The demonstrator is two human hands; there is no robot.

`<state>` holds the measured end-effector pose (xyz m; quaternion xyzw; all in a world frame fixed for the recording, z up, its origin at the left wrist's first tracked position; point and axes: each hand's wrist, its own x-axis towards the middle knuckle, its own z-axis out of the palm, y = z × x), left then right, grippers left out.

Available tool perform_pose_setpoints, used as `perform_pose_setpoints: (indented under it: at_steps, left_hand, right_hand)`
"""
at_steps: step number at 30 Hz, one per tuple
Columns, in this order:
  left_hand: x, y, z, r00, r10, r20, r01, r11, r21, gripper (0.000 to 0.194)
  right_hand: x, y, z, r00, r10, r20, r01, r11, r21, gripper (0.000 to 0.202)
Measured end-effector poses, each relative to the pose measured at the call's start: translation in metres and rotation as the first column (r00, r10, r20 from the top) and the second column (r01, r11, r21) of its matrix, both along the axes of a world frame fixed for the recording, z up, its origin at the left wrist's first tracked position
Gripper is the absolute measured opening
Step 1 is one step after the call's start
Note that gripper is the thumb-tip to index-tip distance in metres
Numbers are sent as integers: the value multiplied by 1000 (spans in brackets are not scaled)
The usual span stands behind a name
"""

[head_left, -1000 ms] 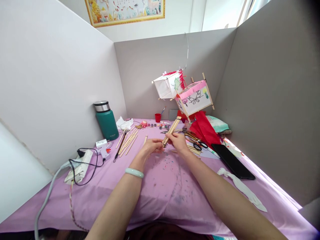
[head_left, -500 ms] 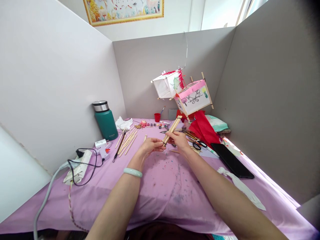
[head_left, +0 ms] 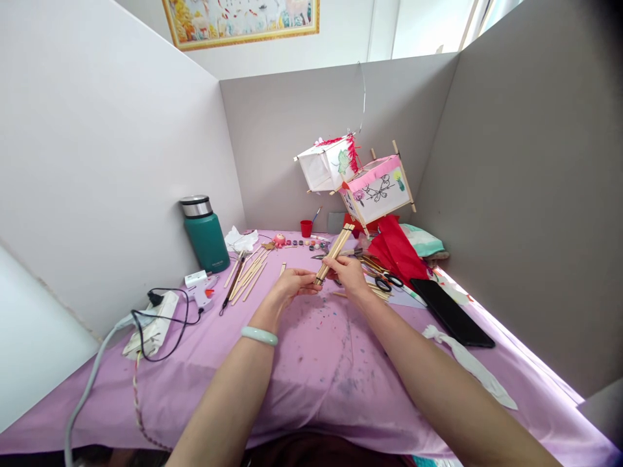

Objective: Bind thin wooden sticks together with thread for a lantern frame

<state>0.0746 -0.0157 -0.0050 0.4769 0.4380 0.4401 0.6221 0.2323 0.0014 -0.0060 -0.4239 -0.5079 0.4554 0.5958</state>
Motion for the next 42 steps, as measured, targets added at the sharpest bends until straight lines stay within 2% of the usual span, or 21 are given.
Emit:
perform_pose_setpoints:
  at_steps: [7,13,16,18,20,22,24,28,35,42]
  left_hand:
    - [-4,-3,1,994,-93,-49,96,993,67,28]
    - [-2,0,-2,989,-80,-120,87,995,57,24]
    - [-1,2,-4,966,-18,-256,47,993,106,16]
    - [-2,3,-5,923,47,-382,16,987,161,12]
    - [-5,4,-4,890,92,-447,5,978,210,17]
    - [-8,3,-1,896,129,-424,-14,964,264,27]
    - [-10,1,4,934,147,-327,-27,938,345,35]
    - [-4,1,8,985,104,-137,-26,877,481,34]
    - [8,15,-4,984,145,-102,-81,878,472,22]
    - [6,11,2,989,108,-99,-53,894,446,22]
  right_hand:
    - [1,0,0,1000,-14,13,13,1000,6,32]
    - [2,0,-1,997,32,67,-32,999,3,33]
    - [1,0,-3,980,45,192,-60,996,70,31]
    - [-1,-1,-7,951,29,308,-80,984,156,28]
    - [-3,-2,-11,911,4,413,-113,965,239,26]
    - [-4,-2,-15,875,18,485,-167,949,266,25]
    - [-5,-1,-20,860,74,506,-218,948,232,25]
    - [-3,5,-26,873,141,466,-240,958,160,26]
    - [0,9,-23,849,201,489,-283,954,100,27]
    - [3,6,-16,818,195,542,-306,944,121,26]
